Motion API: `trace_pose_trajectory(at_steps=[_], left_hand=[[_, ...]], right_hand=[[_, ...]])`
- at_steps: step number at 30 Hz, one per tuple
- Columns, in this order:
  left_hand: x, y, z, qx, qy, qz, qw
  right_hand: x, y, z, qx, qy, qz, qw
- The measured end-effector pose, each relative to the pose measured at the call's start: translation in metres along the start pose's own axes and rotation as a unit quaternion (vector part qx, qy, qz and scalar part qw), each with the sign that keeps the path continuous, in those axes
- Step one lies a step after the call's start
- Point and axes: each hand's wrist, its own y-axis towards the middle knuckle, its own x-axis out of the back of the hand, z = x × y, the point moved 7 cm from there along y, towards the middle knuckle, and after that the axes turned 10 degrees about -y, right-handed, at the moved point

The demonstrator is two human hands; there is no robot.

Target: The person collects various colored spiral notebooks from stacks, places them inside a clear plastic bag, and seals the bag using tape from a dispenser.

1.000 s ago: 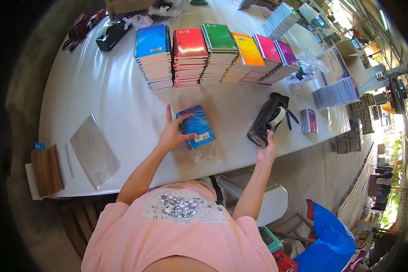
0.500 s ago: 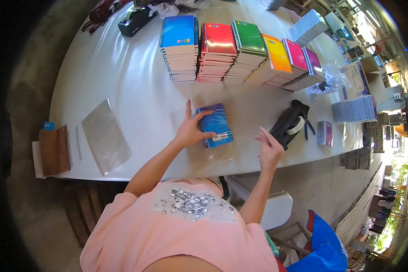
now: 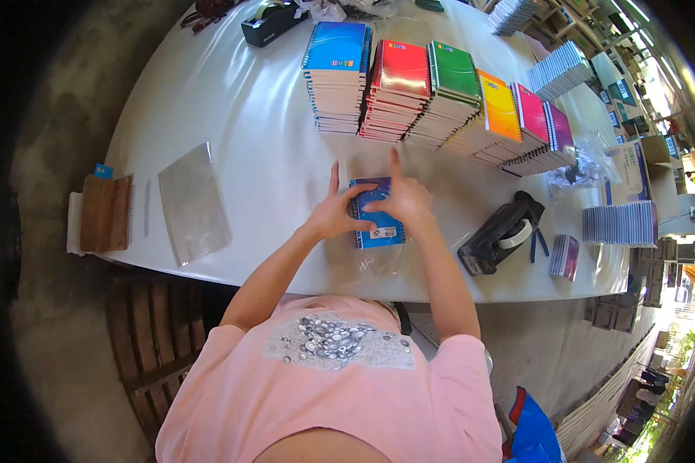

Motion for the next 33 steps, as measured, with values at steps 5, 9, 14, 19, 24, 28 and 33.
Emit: trace_pose_trajectory(at_steps=[5, 9, 14, 19, 24, 28, 33], left_hand=[[-0.015, -0.017, 0.015, 0.042, -0.234, -0.085, 0.968], [-0.027, -0.040, -0.026, -0.069, -0.350, -0.175, 0.918], [-0.022, -0.065, -0.062, -0.192, -0.290, -0.182, 0.920], [-0.026, -0.053, -0.053, -0.133, -0.281, -0.170, 0.935], [-0.031, -0.047, -0.041, -0.131, -0.282, -0.164, 0.936], [-0.011, -0.066, -0.050, -0.214, -0.152, -0.254, 0.931], [0.004, -0.080, -0.059, -0.338, 0.129, -0.216, 0.907]], right_hand=[[-0.047, -0.028, -0.074, -0.086, 0.156, 0.058, 0.982], [-0.051, -0.056, -0.036, 0.068, 0.500, 0.002, 0.863], [-0.055, -0.071, -0.027, 0.172, 0.555, -0.107, 0.807], [-0.051, -0.069, -0.015, 0.136, 0.622, -0.123, 0.761], [-0.052, -0.072, -0.010, 0.110, 0.477, -0.061, 0.870], [-0.046, -0.079, -0.016, 0.166, 0.529, -0.220, 0.802], [-0.053, -0.112, -0.017, 0.111, 0.431, -0.272, 0.853]])
